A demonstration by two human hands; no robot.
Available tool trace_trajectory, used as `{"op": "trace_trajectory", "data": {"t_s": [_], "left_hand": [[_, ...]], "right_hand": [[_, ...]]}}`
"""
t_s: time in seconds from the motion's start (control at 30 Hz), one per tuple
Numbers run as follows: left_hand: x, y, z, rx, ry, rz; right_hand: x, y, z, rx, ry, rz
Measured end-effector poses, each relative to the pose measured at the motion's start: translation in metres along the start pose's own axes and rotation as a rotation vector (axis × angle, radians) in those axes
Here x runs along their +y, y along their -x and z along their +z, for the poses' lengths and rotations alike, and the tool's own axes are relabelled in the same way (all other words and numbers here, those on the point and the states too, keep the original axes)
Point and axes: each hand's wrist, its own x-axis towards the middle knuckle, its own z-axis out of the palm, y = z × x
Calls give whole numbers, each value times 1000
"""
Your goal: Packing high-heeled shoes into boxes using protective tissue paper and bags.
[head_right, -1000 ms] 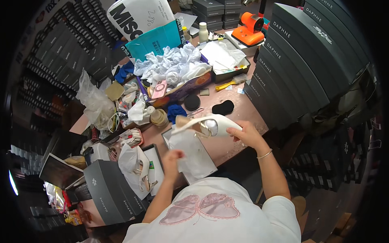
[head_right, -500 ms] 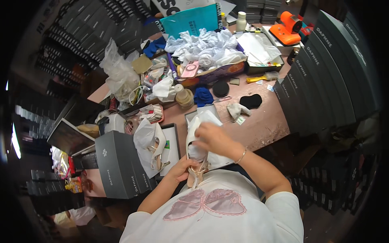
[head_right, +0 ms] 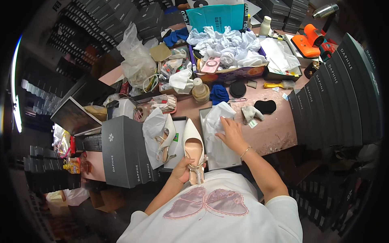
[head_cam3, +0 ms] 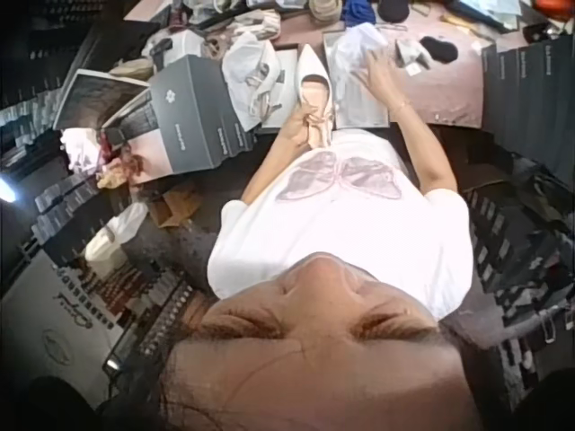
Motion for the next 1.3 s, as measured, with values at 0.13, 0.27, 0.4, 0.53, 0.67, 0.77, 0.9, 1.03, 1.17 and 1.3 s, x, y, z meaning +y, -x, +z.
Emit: {"op": "trace_trajectory", "data": {"t_s": [0.13, 0.27, 0.4, 0.53, 0.67, 0.77, 0.9, 1.03, 1.17, 1.3], "left_hand": [[-5, -1, 1, 82, 37, 73], [-27, -9, 25, 197, 58, 232], [-6, -3, 49, 118, 27, 251], [33, -22, 40, 221, -58, 252], [61, -55, 20, 168, -260, 180], [63, -61, 11, 273, -269, 172], [66, -52, 5, 323, -278, 221], [50, -44, 23, 298, -328, 325], [58, -38, 7, 265, -286, 394], [61, -43, 10, 201, -227, 362]], "right_hand": [[-66, -5, -14, -580, -795, 159], [-90, -17, 28, -731, -457, 65], [-99, -23, 52, -691, -547, 185], [-98, -28, 21, -689, -594, 124], [-113, -13, 11, -656, -524, 33], [-117, -16, 28, -681, -488, 70], [-127, -21, 23, -749, -455, 51], [-115, -8, 15, -654, -608, 4], [-95, 18, -27, -778, -991, 61], [-74, 9, -32, -666, -960, 51]]}}
